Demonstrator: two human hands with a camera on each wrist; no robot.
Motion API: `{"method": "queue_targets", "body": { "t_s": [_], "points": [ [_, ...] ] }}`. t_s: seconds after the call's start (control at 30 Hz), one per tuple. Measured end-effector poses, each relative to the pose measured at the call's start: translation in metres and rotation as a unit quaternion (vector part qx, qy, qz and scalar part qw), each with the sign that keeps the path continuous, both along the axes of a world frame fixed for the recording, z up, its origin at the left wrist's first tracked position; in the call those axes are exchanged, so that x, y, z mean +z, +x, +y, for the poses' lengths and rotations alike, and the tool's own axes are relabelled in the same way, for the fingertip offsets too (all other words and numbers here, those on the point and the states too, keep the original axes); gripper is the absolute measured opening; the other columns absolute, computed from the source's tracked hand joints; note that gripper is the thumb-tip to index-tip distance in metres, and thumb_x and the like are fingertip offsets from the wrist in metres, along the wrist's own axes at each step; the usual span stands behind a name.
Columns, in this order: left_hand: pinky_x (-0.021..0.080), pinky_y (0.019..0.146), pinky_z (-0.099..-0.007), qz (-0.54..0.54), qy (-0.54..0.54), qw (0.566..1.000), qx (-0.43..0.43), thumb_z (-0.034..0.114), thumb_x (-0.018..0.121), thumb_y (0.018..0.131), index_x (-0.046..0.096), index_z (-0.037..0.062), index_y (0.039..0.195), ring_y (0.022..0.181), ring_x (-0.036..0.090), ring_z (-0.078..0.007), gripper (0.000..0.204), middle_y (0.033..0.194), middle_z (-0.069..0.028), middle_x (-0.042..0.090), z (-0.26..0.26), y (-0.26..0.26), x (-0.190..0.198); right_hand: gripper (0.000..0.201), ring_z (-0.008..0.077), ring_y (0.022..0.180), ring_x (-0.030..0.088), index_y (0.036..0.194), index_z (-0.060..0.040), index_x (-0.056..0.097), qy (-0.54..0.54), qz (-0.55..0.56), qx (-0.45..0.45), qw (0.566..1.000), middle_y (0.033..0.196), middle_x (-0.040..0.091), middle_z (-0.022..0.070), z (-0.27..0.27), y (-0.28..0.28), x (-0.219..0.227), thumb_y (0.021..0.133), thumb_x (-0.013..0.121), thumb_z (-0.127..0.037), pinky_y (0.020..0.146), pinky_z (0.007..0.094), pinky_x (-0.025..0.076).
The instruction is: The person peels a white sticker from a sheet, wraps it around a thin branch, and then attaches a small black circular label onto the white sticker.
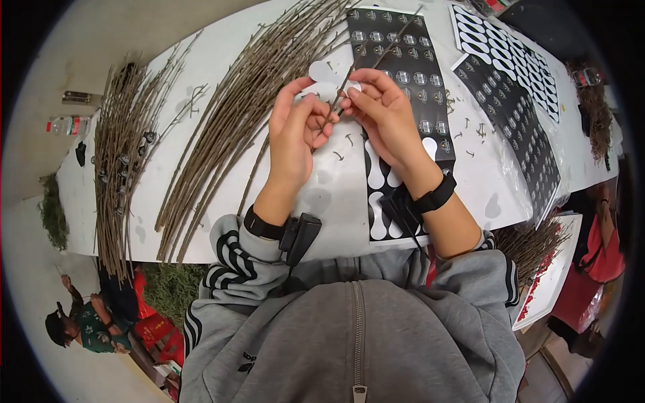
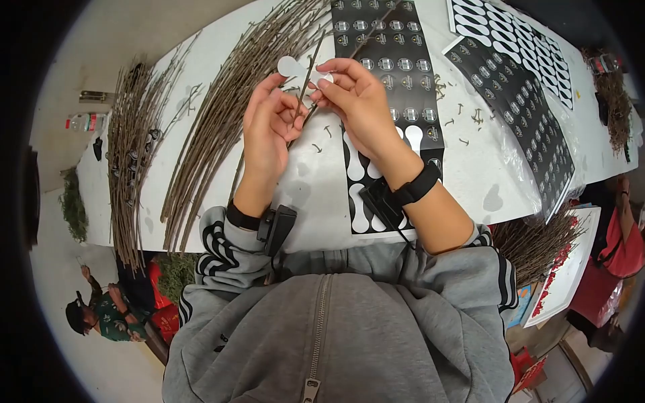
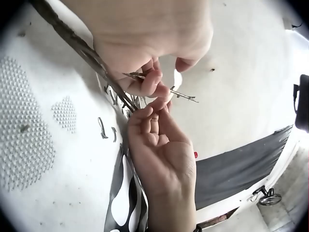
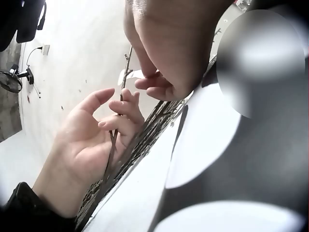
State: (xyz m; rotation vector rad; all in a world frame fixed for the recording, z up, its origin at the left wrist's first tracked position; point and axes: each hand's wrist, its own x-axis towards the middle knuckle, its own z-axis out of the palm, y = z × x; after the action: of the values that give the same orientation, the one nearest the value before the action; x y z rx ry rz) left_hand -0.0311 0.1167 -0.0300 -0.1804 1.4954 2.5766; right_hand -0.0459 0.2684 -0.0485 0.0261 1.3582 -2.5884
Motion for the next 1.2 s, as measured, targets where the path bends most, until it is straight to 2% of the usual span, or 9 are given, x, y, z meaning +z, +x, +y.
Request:
{"method": "queue_targets", "body": {
  "t_s": [0.13, 0.3, 0.67, 0.83, 0.97, 1.1, 1.2],
  "points": [
    [0.034, 0.044, -0.0171, -0.003, -0.033, 0.999, 0.01, 0.021, 0.051, 0.096, 0.043, 0.0009, 0.117, 0.059, 0.052, -0.0088, 0.03, 0.077, -0.011, 0.061, -0.0007, -0.0005, -0.0018, 0.019, 0.013, 0.085, 0.06, 0.11, -0.0016, 0.052, -0.02, 0.003, 0.023, 1.0, 0.092, 0.061, 0.0063, -0.0002, 0.0, -0.0036, 0.091, 0.055, 0.0, 0.082, 0.0262, 0.049],
    [0.034, 0.044, -0.0174, 0.018, -0.039, 0.999, 0.019, 0.02, 0.054, 0.095, 0.045, 0.0015, 0.114, 0.058, 0.054, -0.0089, 0.027, 0.079, -0.0114, 0.063, 0.0018, 0.0009, -0.0054, 0.019, 0.015, 0.087, 0.061, 0.109, -0.0008, 0.051, -0.015, 0.024, 0.053, 0.998, 0.096, 0.06, 0.007, -0.0001, 0.0001, -0.0044, 0.09, 0.053, 0.002, 0.086, 0.0282, 0.048],
    [0.033, 0.043, -0.0173, 0.049, -0.069, 0.995, 0.052, 0.015, 0.054, 0.095, 0.05, 0.0032, 0.11, 0.061, 0.058, -0.0091, 0.02, 0.079, -0.0068, 0.064, 0.0046, 0.004, -0.0064, 0.022, 0.0168, 0.091, 0.063, 0.109, 0.0006, 0.051, 0.0, 0.04, 0.052, 0.998, 0.104, 0.057, 0.0076, 0.0015, 0.0019, -0.0039, 0.087, 0.053, 0.005, 0.087, 0.0285, 0.048],
    [0.033, 0.044, -0.0168, 0.085, -0.09, 0.991, 0.043, 0.014, 0.055, 0.095, 0.051, 0.0039, 0.108, 0.062, 0.058, -0.0085, 0.017, 0.078, -0.005, 0.063, 0.0045, 0.0051, -0.0067, 0.023, 0.0161, 0.091, 0.062, 0.108, 0.001, 0.051, 0.02, 0.06, 0.024, 0.998, 0.104, 0.057, 0.0076, -0.0008, 0.0009, -0.0056, 0.086, 0.054, 0.006, 0.087, 0.0282, 0.049],
    [0.032, 0.045, -0.0165, 0.097, -0.11, 0.989, 0.03, 0.013, 0.055, 0.095, 0.052, 0.0046, 0.107, 0.063, 0.058, -0.0076, 0.015, 0.08, -0.0041, 0.062, 0.0048, 0.0064, -0.0054, 0.022, 0.015, 0.093, 0.061, 0.107, 0.0009, 0.05, 0.018, 0.063, 0.036, 0.997, 0.103, 0.056, 0.0076, 0.0009, 0.0013, -0.0053, 0.086, 0.054, 0.006, 0.088, 0.0283, 0.049],
    [0.034, 0.045, -0.017, 0.11, -0.113, 0.987, 0.027, 0.012, 0.055, 0.094, 0.053, 0.0036, 0.105, 0.063, 0.058, -0.0086, 0.014, 0.092, -0.0069, 0.061, 0.0037, 0.0071, -0.0057, 0.02, 0.0131, 0.095, 0.059, 0.105, 0.0007, 0.05, 0.032, 0.072, 0.035, 0.996, 0.101, 0.057, 0.0069, 0.0005, 0.001, -0.0058, 0.086, 0.055, 0.006, 0.087, 0.028, 0.05],
    [0.036, 0.046, -0.0172, 0.108, -0.1, 0.987, 0.059, 0.009, 0.057, 0.092, 0.054, 0.0018, 0.103, 0.065, 0.059, -0.0103, 0.013, 0.107, -0.0103, 0.057, 0.0046, 0.008, -0.0063, 0.02, 0.0121, 0.095, 0.058, 0.105, 0.0007, 0.05, 0.063, 0.087, 0.021, 0.994, 0.1, 0.057, 0.0065, -0.0021, 0.0024, -0.003, 0.086, 0.055, 0.006, 0.087, 0.0276, 0.049]
  ]
}}
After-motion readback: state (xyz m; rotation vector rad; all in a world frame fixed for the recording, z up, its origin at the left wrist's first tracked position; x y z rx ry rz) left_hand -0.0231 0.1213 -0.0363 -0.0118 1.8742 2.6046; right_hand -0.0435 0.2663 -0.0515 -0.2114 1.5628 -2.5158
